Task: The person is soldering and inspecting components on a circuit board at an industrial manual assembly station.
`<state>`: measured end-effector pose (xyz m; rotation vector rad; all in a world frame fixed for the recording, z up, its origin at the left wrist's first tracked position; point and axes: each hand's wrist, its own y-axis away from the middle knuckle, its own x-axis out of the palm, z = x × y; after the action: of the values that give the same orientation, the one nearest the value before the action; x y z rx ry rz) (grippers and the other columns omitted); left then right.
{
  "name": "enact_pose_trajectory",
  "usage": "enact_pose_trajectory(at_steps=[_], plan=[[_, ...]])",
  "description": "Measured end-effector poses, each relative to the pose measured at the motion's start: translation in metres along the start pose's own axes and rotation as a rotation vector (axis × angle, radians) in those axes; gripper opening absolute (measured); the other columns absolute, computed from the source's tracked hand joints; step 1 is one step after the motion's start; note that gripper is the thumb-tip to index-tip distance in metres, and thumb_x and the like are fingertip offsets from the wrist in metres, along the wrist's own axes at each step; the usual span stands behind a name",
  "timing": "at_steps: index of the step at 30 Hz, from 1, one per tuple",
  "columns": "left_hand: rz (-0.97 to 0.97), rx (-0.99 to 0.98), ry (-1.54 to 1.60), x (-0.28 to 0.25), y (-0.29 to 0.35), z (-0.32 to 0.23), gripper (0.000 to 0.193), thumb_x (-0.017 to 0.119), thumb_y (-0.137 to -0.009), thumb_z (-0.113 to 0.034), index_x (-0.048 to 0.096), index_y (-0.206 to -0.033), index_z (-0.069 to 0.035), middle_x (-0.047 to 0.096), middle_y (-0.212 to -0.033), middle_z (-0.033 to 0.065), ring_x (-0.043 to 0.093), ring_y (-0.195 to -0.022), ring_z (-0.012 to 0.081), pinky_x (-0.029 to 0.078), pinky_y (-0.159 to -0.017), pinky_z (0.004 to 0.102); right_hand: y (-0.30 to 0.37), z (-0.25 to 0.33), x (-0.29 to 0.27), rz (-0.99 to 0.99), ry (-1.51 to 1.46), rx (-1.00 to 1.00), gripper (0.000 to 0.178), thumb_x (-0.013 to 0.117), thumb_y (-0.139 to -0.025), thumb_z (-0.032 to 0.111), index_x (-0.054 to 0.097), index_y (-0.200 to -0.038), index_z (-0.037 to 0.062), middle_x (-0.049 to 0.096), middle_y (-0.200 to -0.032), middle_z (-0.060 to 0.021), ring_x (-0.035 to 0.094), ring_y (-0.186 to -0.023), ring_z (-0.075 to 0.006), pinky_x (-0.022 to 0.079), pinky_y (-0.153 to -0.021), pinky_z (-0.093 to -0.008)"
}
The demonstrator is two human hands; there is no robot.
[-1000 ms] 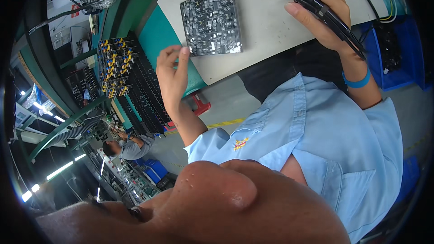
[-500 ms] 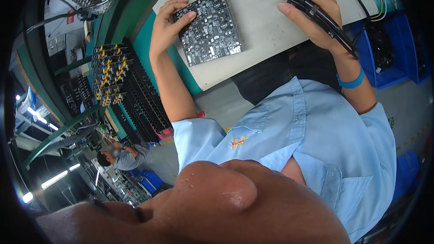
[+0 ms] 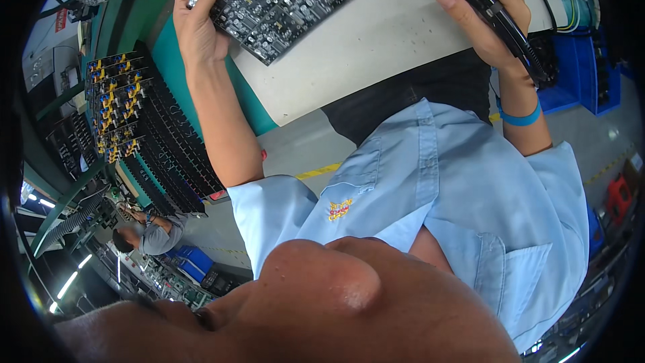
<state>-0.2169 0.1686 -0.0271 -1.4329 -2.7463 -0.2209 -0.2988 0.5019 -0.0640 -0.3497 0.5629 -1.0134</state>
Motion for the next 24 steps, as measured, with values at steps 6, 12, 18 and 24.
enact_pose_trajectory(at_steps=[6,12,18,24], plan=[[-0.171,0.067,0.022,0.006,-0.008,0.012,0.021,0.067,-0.091,-0.007,0.060,-0.111,-0.004,0.065,-0.090,0.0032,0.061,-0.077,0.0099,0.048,-0.071,0.0199,0.000,0.002,-0.002,0.020,0.011,0.002,0.039,0.068,-0.087,0.004,0.060,-0.124,-0.0051,0.064,-0.107,-0.0196,0.063,-0.088,-0.0237,0.050,-0.080,-0.0295],[-0.217,0.025,0.044,0.013,-0.005,0.008,0.021,0.067,-0.091,-0.007,0.060,-0.111,-0.005,0.065,-0.088,0.0020,0.061,-0.078,0.0090,0.047,-0.070,0.0196,-0.001,-0.002,-0.006,0.054,0.003,-0.033,0.039,0.068,-0.087,0.005,0.060,-0.124,-0.0048,0.064,-0.105,-0.0193,0.062,-0.086,-0.0236,0.050,-0.079,-0.0295],[-0.238,0.024,0.047,0.013,-0.005,0.009,0.018,0.067,-0.092,-0.009,0.062,-0.109,-0.005,0.064,-0.087,0.0018,0.059,-0.076,0.0085,0.046,-0.069,0.0194,-0.004,-0.004,-0.009,0.105,0.070,-0.100,0.039,0.069,-0.086,0.004,0.061,-0.123,-0.0044,0.064,-0.104,-0.0188,0.061,-0.085,-0.0233,0.050,-0.078,-0.0297],[-0.249,0.032,0.055,0.011,-0.005,0.011,0.014,0.066,-0.092,-0.011,0.064,-0.105,-0.005,0.064,-0.088,0.0017,0.057,-0.074,0.0085,0.046,-0.068,0.0195,-0.004,-0.002,-0.009,0.122,0.092,-0.102,0.040,0.069,-0.085,0.002,0.061,-0.123,-0.0041,0.064,-0.104,-0.0186,0.061,-0.085,-0.0231,0.049,-0.077,-0.0298]])
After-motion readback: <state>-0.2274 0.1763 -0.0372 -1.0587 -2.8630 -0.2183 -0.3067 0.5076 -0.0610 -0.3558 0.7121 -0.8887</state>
